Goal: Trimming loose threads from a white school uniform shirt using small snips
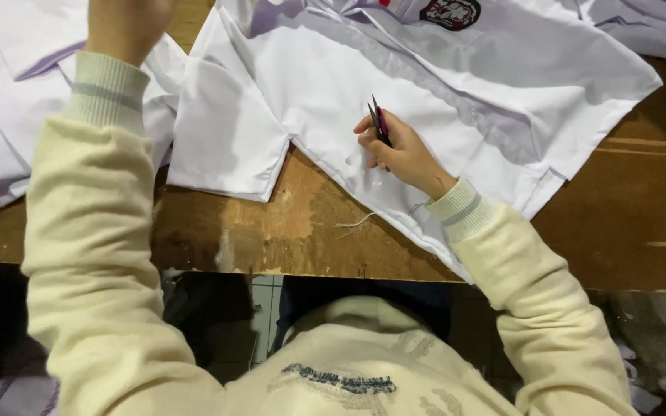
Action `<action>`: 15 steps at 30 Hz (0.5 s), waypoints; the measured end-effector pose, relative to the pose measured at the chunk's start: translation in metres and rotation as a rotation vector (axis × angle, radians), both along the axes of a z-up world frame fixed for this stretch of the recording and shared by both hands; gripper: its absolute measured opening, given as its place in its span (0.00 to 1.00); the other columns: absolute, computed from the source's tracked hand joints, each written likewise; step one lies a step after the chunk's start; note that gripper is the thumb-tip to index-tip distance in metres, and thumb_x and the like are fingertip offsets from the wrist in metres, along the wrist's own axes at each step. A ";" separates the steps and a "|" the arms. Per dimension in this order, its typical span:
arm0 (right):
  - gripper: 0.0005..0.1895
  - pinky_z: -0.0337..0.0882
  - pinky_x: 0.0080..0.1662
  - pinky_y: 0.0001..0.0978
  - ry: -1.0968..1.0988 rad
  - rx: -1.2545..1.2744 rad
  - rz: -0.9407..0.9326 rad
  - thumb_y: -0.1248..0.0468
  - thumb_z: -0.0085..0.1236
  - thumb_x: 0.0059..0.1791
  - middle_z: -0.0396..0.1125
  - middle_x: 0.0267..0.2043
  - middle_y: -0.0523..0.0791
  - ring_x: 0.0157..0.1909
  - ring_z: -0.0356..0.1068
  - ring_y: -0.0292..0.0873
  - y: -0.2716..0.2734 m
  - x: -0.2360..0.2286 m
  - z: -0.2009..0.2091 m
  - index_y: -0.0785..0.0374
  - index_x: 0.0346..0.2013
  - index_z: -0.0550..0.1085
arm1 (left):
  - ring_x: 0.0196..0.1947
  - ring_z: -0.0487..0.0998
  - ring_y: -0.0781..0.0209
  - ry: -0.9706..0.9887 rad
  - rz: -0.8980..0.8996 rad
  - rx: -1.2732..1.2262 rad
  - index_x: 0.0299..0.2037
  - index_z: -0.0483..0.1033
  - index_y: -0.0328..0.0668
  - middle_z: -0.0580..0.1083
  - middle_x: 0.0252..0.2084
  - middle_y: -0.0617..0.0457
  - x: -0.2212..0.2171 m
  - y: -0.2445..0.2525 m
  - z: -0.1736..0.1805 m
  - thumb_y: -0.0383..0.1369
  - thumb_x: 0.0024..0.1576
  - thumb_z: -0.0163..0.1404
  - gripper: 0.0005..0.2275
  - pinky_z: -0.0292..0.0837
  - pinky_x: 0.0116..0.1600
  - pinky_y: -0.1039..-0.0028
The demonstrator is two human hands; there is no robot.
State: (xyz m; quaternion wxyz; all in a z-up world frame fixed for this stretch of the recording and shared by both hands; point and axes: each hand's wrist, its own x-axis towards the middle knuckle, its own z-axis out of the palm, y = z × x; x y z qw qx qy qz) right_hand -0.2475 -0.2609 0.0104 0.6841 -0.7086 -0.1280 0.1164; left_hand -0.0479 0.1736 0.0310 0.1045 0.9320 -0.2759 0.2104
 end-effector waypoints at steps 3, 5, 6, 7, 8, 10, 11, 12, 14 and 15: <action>0.12 0.66 0.31 0.22 0.073 -0.227 0.020 0.56 0.49 0.55 0.64 0.36 0.37 0.30 0.71 0.35 0.003 -0.003 0.013 0.57 0.50 0.68 | 0.19 0.53 0.68 -0.012 0.009 0.032 0.22 0.63 0.53 0.62 0.20 0.65 -0.053 -0.060 0.030 0.47 0.85 0.69 0.36 0.48 0.32 0.70; 0.09 0.66 0.31 0.22 0.085 -0.216 0.010 0.61 0.48 0.56 0.64 0.35 0.38 0.31 0.71 0.35 0.004 -0.004 0.014 0.58 0.50 0.68 | 0.44 0.79 0.47 -0.128 -0.443 -0.100 0.51 0.78 0.26 0.77 0.48 0.38 -0.108 -0.111 0.071 0.17 0.60 0.62 0.11 0.80 0.51 0.65; 0.09 0.66 0.31 0.22 0.086 -0.216 0.010 0.61 0.48 0.56 0.64 0.35 0.38 0.31 0.71 0.35 0.004 -0.004 0.015 0.58 0.50 0.68 | 0.44 0.79 0.47 -0.126 -0.443 -0.101 0.51 0.78 0.26 0.77 0.48 0.38 -0.122 -0.122 0.072 0.17 0.60 0.62 0.11 0.80 0.51 0.65; 0.09 0.65 0.31 0.22 0.093 -0.227 0.002 0.59 0.48 0.56 0.63 0.34 0.38 0.31 0.71 0.35 0.005 -0.004 0.016 0.57 0.49 0.68 | 0.56 0.73 0.37 0.064 -0.465 -0.114 0.59 0.71 0.29 0.61 0.61 0.36 -0.136 -0.133 0.072 0.16 0.58 0.60 0.19 0.75 0.62 0.59; 0.10 0.65 0.31 0.22 0.100 -0.239 -0.004 0.58 0.49 0.56 0.63 0.33 0.37 0.30 0.71 0.35 0.005 -0.004 0.017 0.56 0.49 0.68 | 0.68 0.67 0.27 0.257 -0.487 -0.127 0.66 0.64 0.32 0.44 0.73 0.33 -0.151 -0.144 0.073 0.15 0.56 0.59 0.27 0.69 0.73 0.52; 0.09 0.65 0.31 0.22 0.091 -0.243 -0.004 0.58 0.49 0.56 0.63 0.33 0.37 0.30 0.71 0.35 0.005 -0.005 0.015 0.56 0.49 0.68 | 0.59 0.73 0.40 0.265 -0.516 -0.020 0.59 0.70 0.39 0.59 0.64 0.41 -0.156 -0.149 0.049 0.24 0.54 0.61 0.22 0.61 0.71 0.43; 0.09 0.66 0.31 0.22 0.081 -0.245 -0.005 0.59 0.49 0.56 0.63 0.32 0.37 0.30 0.72 0.35 0.005 -0.005 0.015 0.56 0.49 0.68 | 0.50 0.78 0.53 0.271 -0.545 0.089 0.52 0.76 0.46 0.74 0.54 0.50 -0.158 -0.151 0.038 0.32 0.52 0.63 0.18 0.53 0.69 0.34; 0.09 0.66 0.31 0.22 0.081 -0.245 -0.004 0.59 0.49 0.56 0.63 0.32 0.37 0.30 0.72 0.35 0.004 -0.004 0.009 0.56 0.49 0.68 | 0.50 0.78 0.53 0.272 -0.545 0.088 0.52 0.76 0.46 0.74 0.54 0.50 -0.159 -0.153 0.026 0.32 0.52 0.63 0.18 0.53 0.69 0.34; 0.09 0.71 0.29 0.23 0.005 -0.038 -0.024 0.66 0.55 0.55 0.65 0.30 0.43 0.24 0.71 0.36 0.003 -0.001 -0.003 0.64 0.50 0.71 | 0.53 0.77 0.53 0.269 -0.428 0.085 0.46 0.77 0.49 0.74 0.48 0.57 -0.159 -0.157 0.001 0.46 0.50 0.64 0.18 0.61 0.68 0.42; 0.09 0.71 0.29 0.23 0.005 -0.039 -0.024 0.66 0.55 0.55 0.65 0.30 0.43 0.24 0.71 0.36 0.003 -0.002 -0.002 0.64 0.50 0.71 | 0.53 0.77 0.53 0.269 -0.428 0.084 0.46 0.77 0.49 0.74 0.48 0.57 -0.160 -0.160 -0.002 0.46 0.50 0.64 0.18 0.61 0.68 0.42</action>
